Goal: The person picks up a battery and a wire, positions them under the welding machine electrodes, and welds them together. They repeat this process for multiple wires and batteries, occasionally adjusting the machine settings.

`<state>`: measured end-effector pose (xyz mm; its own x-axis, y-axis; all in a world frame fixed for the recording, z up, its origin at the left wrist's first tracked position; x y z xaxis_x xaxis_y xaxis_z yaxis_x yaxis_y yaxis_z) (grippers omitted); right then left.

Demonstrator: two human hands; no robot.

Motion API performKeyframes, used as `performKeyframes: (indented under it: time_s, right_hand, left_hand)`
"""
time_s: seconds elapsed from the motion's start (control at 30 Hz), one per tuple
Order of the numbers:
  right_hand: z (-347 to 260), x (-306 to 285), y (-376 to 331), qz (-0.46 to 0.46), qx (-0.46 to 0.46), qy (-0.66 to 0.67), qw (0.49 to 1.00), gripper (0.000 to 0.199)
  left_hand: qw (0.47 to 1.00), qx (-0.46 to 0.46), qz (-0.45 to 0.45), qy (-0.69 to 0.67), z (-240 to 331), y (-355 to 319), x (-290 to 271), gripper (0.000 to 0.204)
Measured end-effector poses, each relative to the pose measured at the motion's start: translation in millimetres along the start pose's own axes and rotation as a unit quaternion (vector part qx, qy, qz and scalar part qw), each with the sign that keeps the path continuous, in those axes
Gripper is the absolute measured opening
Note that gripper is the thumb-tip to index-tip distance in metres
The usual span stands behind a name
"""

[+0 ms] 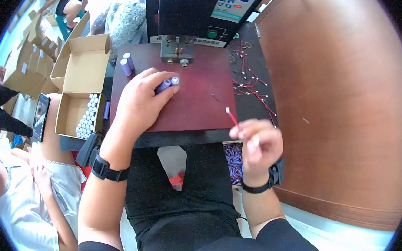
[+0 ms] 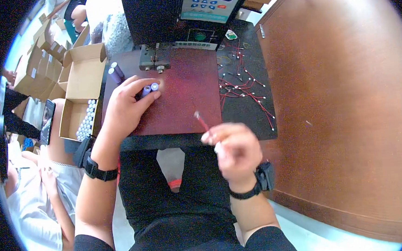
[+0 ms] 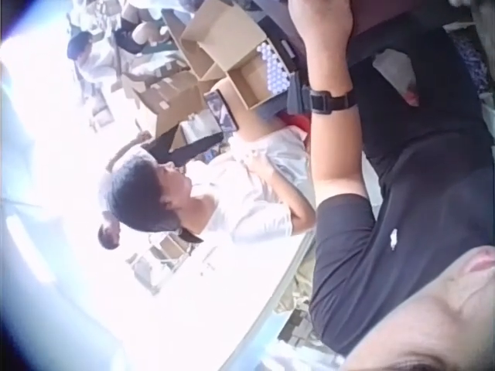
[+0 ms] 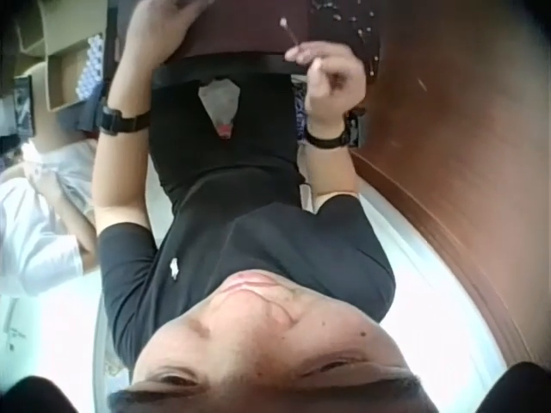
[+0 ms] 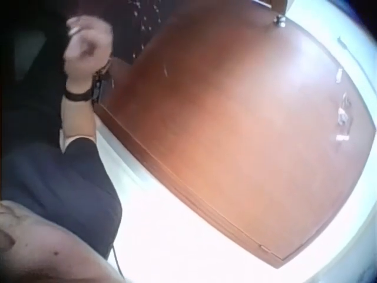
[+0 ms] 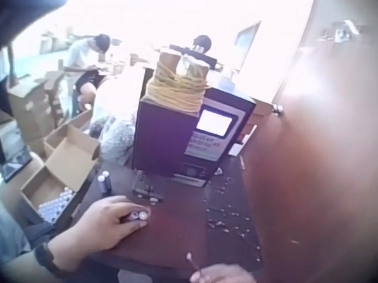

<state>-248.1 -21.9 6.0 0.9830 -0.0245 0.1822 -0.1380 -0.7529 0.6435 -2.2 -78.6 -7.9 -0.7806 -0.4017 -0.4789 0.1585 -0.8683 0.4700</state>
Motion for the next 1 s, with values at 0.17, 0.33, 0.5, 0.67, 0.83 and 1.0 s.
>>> performKeyframes:
  time_s: [0.17,0.33,0.5,0.67,0.83,1.0]
  right_hand:
    - [-10.0,24.8,-9.8,-0.163,-0.114,-0.019,0.98,0.019]
    - [8.0,47.7,-8.2,-0.187,-0.113,0.024,0.976,0.017]
    - [15.6,58.8,2.8,-0.192,-0.113,0.051,0.974,0.018]
    - [19.2,63.4,4.7,-0.194,-0.111,0.053,0.973,0.017]
    - [24.2,63.1,-0.5,-0.186,-0.099,0.031,0.977,0.016]
    - [32.5,63.1,-1.3,-0.181,-0.079,0.009,0.98,0.015]
  left_hand:
    - [1.0,-0.009,0.002,0.015,-2.5,2.0,4.8,0.028]
    - [1.0,-0.022,-0.01,0.002,-1.8,6.0,6.8,0.027]
    - [0.999,-0.045,-0.026,0.001,-5.2,6.4,6.7,0.027]
    - [1.0,-0.03,-0.007,-0.002,-7.5,6.2,7.1,0.027]
    - [0.999,-0.037,0.009,0.01,-6.9,8.6,7.3,0.026]
    - [0.998,-0.04,0.028,0.026,-9.8,12.3,9.5,0.026]
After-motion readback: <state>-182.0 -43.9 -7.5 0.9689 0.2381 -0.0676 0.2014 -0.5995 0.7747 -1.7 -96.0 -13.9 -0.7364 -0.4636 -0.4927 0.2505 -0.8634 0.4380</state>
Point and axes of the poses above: each hand's wrist, its own y-axis towards the middle knuckle, its own x-axis out of the palm, z = x × y, the point moved 5 cm from there along y, towards the middle knuckle, and after that the axes turned 15 degrees about z, right-handed, at the moved point
